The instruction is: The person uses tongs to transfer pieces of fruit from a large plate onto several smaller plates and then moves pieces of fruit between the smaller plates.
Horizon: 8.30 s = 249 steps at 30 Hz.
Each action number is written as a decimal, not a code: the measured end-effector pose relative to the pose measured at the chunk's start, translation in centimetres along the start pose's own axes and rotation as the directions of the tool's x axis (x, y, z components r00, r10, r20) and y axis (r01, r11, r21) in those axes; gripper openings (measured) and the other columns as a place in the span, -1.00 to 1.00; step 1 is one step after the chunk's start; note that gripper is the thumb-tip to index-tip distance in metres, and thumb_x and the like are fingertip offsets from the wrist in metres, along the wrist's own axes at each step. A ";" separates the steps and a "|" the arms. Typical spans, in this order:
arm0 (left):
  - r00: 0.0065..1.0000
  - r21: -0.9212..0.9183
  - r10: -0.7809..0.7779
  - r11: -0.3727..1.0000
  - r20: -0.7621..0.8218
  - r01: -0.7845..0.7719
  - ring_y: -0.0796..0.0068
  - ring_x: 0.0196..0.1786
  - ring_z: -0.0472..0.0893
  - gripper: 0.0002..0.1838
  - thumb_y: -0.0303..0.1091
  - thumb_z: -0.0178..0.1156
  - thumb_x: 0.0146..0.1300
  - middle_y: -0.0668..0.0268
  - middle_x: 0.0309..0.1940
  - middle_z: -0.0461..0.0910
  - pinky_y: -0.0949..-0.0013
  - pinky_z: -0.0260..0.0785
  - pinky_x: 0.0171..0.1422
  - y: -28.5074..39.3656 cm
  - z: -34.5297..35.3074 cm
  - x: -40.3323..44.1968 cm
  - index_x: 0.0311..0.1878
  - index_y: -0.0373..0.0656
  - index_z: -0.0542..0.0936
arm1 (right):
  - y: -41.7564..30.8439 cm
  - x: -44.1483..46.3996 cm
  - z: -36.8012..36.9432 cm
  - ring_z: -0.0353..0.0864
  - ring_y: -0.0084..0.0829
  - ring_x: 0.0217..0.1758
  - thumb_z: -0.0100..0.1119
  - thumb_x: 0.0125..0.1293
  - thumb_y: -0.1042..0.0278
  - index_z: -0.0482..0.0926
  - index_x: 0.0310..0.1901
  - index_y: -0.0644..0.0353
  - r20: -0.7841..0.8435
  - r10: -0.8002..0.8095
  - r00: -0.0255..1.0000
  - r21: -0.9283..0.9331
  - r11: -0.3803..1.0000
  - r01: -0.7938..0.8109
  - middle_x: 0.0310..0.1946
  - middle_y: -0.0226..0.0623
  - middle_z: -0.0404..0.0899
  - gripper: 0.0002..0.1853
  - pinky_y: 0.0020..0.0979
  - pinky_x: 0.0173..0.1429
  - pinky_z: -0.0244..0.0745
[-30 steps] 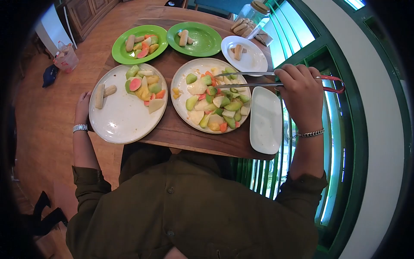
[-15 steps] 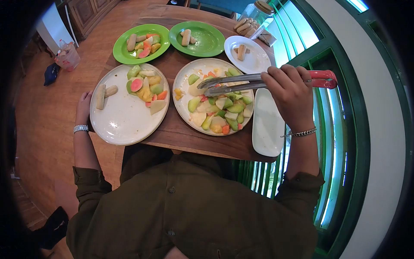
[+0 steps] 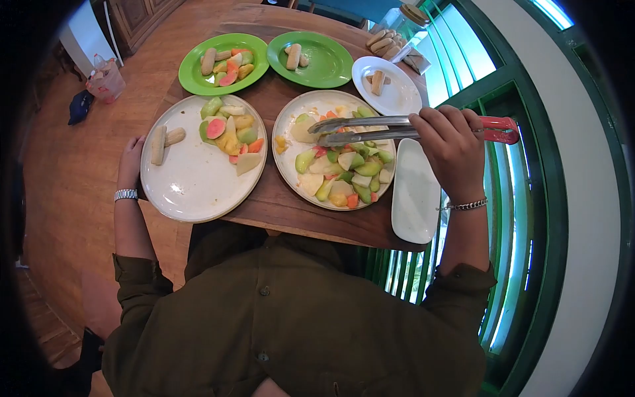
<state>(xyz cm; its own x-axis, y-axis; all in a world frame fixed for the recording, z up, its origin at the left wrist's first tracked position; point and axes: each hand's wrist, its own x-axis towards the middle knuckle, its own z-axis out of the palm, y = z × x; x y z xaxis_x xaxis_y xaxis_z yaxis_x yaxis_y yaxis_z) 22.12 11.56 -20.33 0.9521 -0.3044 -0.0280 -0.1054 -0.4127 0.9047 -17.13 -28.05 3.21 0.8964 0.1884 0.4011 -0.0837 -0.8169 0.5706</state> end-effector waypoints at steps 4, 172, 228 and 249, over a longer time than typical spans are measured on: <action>1.000 -0.053 -0.011 0.999 -0.016 0.011 0.46 -0.22 0.59 -0.62 -0.16 0.04 0.42 0.17 -0.26 0.66 0.40 0.43 -0.08 0.1 0.2 -0.1 -0.04 -0.35 0.58 | -0.1 -0.1 0.1 0.55 -0.48 -0.05 0.22 0.10 0.39 0.63 -0.10 0.05 -0.006 -0.006 1.000 -0.031 1.000 0.006 -0.15 -0.53 0.62 -0.73 -0.32 0.11 0.29; 0.984 0.104 -0.121 0.985 -0.128 0.134 0.35 -0.33 0.64 -0.57 -0.10 0.12 0.33 0.07 -0.34 0.69 0.34 0.45 -0.20 1.5 0.1 -0.5 -0.10 -0.36 0.63 | -6.8 -10.0 1.3 0.56 -0.33 0.04 0.39 0.04 0.51 0.55 0.13 0.24 0.304 0.639 0.707 0.692 0.361 -0.624 0.03 -0.20 0.56 -0.46 -0.34 0.05 0.47; 0.999 0.029 -0.052 0.998 0.012 0.051 0.34 -0.17 0.61 -0.55 -0.07 -0.01 0.43 0.08 -0.20 0.67 0.31 0.41 -0.04 2.2 0.1 -2.0 -0.02 -0.32 0.59 | -1.9 2.6 -1.8 0.57 -0.48 -0.10 0.21 0.07 0.43 0.61 -0.16 0.02 0.121 0.054 0.991 -0.142 0.989 -0.036 -0.19 -0.54 0.62 -0.76 -0.31 0.08 0.27; 1.000 0.047 -0.002 0.999 0.000 0.002 0.22 -0.18 0.65 -0.52 -0.04 0.02 0.40 -0.01 -0.23 0.67 0.25 0.43 -0.04 0.1 0.2 -0.6 -0.05 -0.35 0.60 | 2.9 7.0 4.8 0.62 -0.51 -0.19 0.30 0.09 0.35 0.67 -0.28 -0.12 -0.055 0.165 0.985 -0.241 0.955 -0.174 -0.29 -0.62 0.66 -0.86 -0.30 0.07 0.34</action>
<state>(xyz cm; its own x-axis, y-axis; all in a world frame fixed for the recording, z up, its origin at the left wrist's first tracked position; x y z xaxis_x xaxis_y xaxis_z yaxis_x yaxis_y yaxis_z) 21.47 11.48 -20.29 0.9523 -0.3038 -0.0294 -0.1174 -0.4535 0.8835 -8.99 -31.73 4.31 0.8452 0.0801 0.5284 -0.3404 -0.6815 0.6478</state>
